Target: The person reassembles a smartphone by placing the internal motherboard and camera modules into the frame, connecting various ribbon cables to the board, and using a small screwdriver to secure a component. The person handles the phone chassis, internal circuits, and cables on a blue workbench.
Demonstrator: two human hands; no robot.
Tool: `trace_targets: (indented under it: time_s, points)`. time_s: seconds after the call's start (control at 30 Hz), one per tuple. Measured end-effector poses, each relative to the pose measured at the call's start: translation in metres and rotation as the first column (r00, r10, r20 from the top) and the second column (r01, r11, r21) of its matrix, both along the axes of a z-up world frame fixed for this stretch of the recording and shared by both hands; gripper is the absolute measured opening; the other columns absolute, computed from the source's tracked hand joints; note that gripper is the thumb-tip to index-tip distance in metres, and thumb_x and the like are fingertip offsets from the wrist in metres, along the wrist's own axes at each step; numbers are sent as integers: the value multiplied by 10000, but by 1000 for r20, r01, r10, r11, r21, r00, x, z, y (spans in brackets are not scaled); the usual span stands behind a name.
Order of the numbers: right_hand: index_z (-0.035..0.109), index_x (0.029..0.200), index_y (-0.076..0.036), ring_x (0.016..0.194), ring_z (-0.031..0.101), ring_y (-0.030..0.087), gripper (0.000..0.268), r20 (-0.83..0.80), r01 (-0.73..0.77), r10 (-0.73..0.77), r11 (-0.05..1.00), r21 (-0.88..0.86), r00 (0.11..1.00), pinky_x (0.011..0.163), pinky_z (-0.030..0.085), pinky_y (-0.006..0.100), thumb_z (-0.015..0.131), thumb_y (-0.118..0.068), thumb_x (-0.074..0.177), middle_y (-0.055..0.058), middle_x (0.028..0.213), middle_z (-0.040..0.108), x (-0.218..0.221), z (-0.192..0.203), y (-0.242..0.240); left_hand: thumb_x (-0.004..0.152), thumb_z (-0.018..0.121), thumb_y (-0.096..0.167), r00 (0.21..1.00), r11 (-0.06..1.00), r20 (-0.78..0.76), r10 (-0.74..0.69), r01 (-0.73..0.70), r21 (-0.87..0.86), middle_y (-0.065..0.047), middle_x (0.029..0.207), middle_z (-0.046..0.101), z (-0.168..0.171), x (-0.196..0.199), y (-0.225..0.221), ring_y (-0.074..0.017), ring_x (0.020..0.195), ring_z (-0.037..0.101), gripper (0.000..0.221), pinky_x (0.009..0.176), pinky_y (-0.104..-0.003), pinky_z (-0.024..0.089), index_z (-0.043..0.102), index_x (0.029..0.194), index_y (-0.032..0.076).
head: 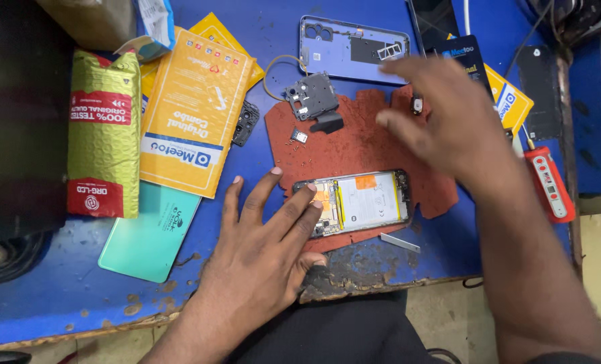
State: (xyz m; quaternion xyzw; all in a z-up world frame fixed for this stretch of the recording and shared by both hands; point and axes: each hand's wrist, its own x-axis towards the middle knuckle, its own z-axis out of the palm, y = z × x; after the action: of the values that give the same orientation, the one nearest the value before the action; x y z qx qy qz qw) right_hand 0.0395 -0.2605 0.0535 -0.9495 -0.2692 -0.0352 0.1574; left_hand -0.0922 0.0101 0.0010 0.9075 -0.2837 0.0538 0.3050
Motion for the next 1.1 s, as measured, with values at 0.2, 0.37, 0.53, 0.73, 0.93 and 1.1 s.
trace_targets:
  time_s: [0.2,0.37,0.53,0.73,0.93,1.1]
  points:
    - [475,1488,12,1334,501,440,870,26,-181,187,972,-148,982,1084,428,497,902,-226,768,267,1459,550,71,-9,-1,809,736,314,1000,1000,0,9,-9,-22,-113,1399,532,0,0,1,-431,1394,356,580,1120,-708,238,630,1302,28]
    - [464,1541,-33,1308,558,427,879,-117,-127,113,984,-124,987,1062,474,489,884,-194,786,256,1439,581,88,-12,-1,809,738,290,1000,999,-1,10,-10,-44,-112,1403,536,0,-1,2,-420,1399,359,566,1128,-693,236,633,1301,32]
    - [472,1503,-25,1230,606,420,899,-47,-107,102,986,-128,994,1041,489,485,905,-147,725,229,1320,649,81,-8,9,811,740,289,1000,999,-7,6,-6,-51,-116,1397,540,1,0,1,-416,1399,359,559,1127,-685,233,635,1294,29]
    - [436,1528,-26,1265,624,390,926,23,-115,117,992,-47,993,1085,502,458,912,-111,738,210,1353,661,79,0,7,826,734,310,1000,998,0,8,-8,-54,-112,1392,542,0,0,1,-413,1394,367,543,1125,-685,234,639,1287,40]
    - [413,1530,-28,1255,622,384,999,28,-144,145,989,-28,989,1088,497,459,933,-118,683,197,1344,662,54,13,-2,828,732,300,1000,999,-2,11,-11,-51,-111,1401,539,0,0,1,-415,1393,368,538,1127,-678,235,640,1292,43]
    - [416,1512,-20,1260,625,370,1011,23,-171,171,985,-13,985,1079,495,460,939,-146,656,183,1353,657,20,9,-6,827,734,292,1000,998,-6,12,-12,-54,-111,1403,537,1,0,0,-421,1389,364,533,1126,-676,236,639,1288,42]
